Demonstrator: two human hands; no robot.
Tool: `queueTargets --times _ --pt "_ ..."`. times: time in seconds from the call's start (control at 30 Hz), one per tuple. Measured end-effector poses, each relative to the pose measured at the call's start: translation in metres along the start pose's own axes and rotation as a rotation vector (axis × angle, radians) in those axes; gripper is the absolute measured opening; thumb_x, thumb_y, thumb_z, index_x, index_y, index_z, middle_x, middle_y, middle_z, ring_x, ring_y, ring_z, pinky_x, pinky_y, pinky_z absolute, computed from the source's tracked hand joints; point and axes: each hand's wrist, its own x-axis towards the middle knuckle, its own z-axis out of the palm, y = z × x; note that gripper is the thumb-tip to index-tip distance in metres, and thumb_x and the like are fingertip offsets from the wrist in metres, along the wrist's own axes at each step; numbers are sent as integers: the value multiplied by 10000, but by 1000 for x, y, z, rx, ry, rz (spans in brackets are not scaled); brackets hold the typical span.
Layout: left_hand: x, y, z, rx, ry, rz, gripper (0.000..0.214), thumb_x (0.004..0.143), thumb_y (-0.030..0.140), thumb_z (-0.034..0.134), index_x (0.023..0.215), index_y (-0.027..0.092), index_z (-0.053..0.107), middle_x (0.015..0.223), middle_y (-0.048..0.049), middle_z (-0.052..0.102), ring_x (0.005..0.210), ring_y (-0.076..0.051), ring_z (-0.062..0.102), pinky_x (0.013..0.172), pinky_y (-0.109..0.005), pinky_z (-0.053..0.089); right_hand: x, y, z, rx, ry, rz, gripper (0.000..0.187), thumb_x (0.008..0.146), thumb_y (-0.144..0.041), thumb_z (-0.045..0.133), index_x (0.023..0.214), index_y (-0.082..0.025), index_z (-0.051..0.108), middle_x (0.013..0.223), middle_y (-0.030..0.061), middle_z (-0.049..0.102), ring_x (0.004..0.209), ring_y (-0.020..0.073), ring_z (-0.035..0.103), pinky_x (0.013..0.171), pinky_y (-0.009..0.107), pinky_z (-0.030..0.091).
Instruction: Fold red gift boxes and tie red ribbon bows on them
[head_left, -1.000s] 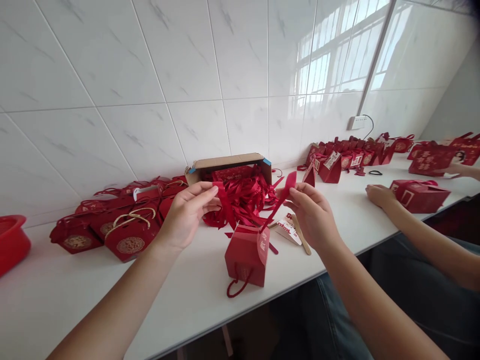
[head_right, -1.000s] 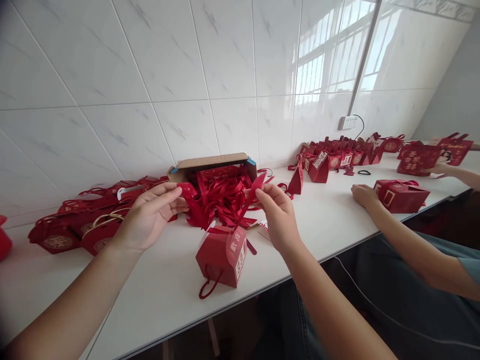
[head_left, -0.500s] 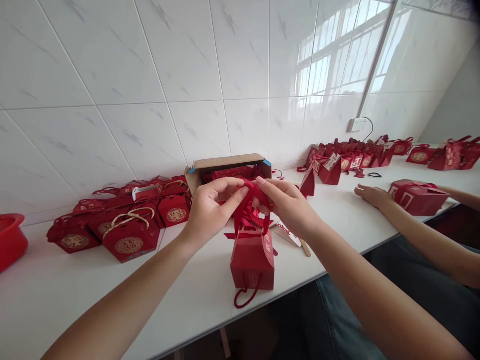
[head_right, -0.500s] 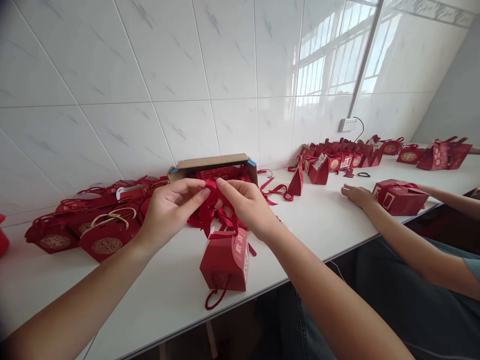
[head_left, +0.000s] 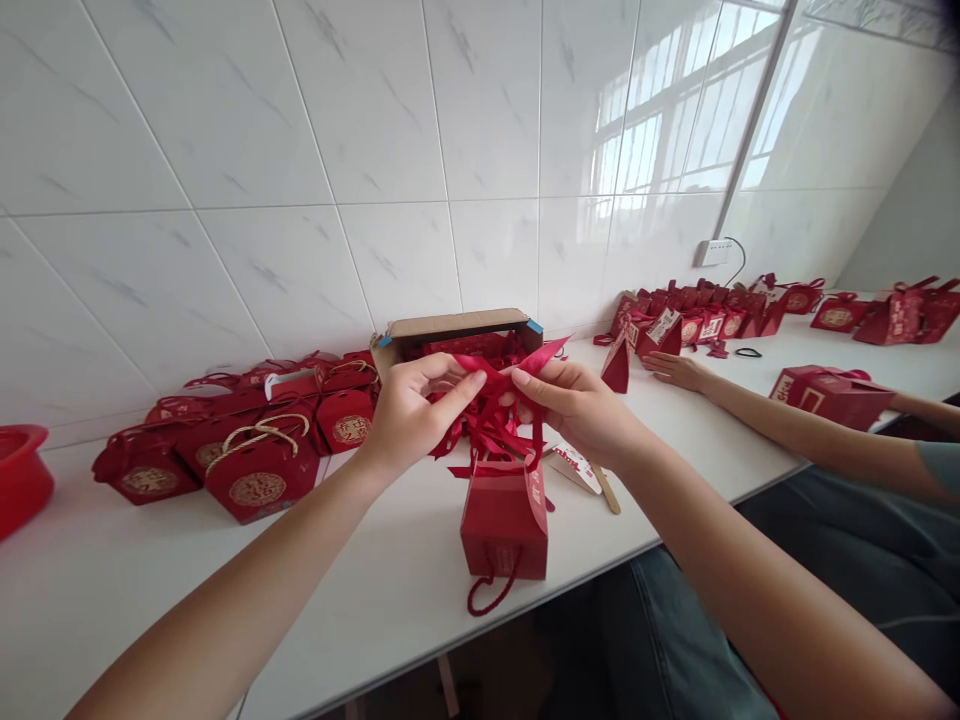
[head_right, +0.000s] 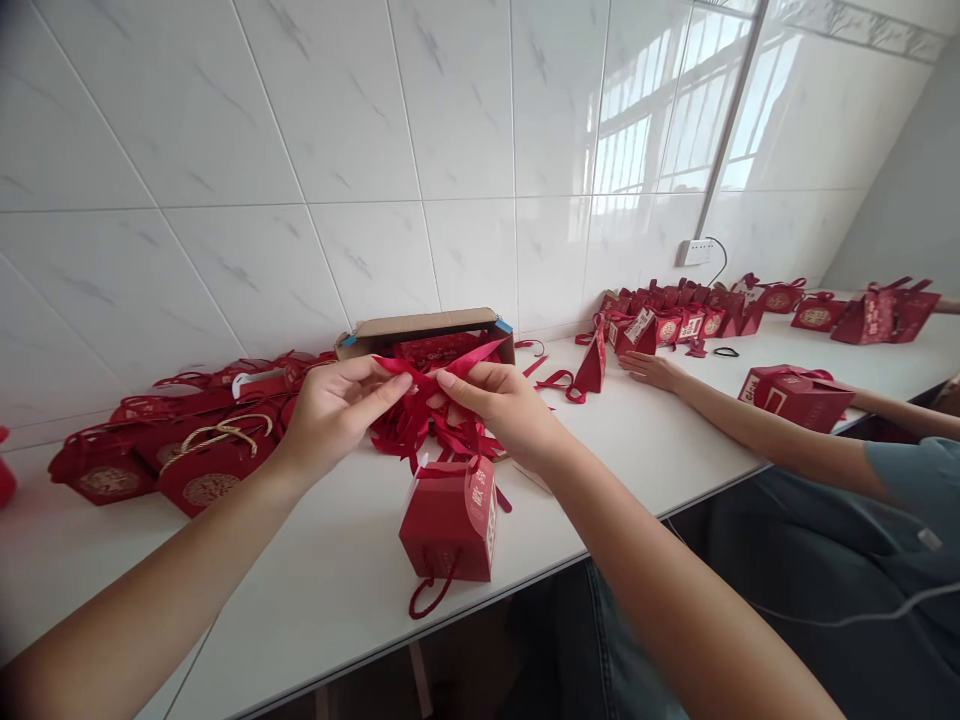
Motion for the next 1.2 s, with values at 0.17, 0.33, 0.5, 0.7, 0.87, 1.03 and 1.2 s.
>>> queueTargets --times 0.17,0.33,0.5,0.7,0.87,1.03,1.2 --pt "6 3 1 46 155 21 173 763 326 695 739 156 718 698 -21 699 659 -155 631 623 -250 491 1 0 -1 -39 5 18 239 779 -387 724 841 -156 728 746 28 694 596 90 562 586 244 460" --pt "12 5 4 42 214 54 153 768 319 688 735 170 701 668 -8 666 610 -141 599 579 -249 472 4 -4 5 -7 -12 46 159 782 -313 699 804 -155 706 698 18 674 583 99 577 583 249 471" --pt "-4 5 1 332 -24 417 60 756 266 692 740 253 749 910 -50 656 882 -210 590 802 -338 488 4 -7 3 139 5 78 76 739 -191 615 773 -172 681 647 -14 626 581 102 565 581 242 460" --pt "-12 -13 5 -74 -149 -129 186 833 262 525 980 211 626 1099 -75 631 1096 -251 564 911 -386 467 -3 -4 -5 -436 60 -273 214 760 -104 496 720 -187 689 780 17 655 743 145 601 690 283 476" --pt "0 -19 10 -620 -409 -683 329 907 414 468 899 146 659 866 -109 703 834 -245 666 779 -371 510 -7 0 -11 -921 -93 -690 257 796 -69 491 878 -204 694 984 58 662 871 175 640 765 304 523" --pt "-1 -19 12 -666 -397 -719 208 876 266 520 865 136 681 798 -86 691 739 -196 654 738 -341 521 -10 2 -12 -1059 -159 -789 273 886 -81 407 987 -138 655 1077 149 643 978 219 646 812 352 560" --pt "0 -22 9 -527 -208 -552 108 787 266 703 801 160 685 732 -4 665 678 -115 605 665 -218 470 -12 9 -14 -1034 -70 -794 304 837 -66 469 1071 -189 618 1125 112 661 1019 204 648 825 313 546"
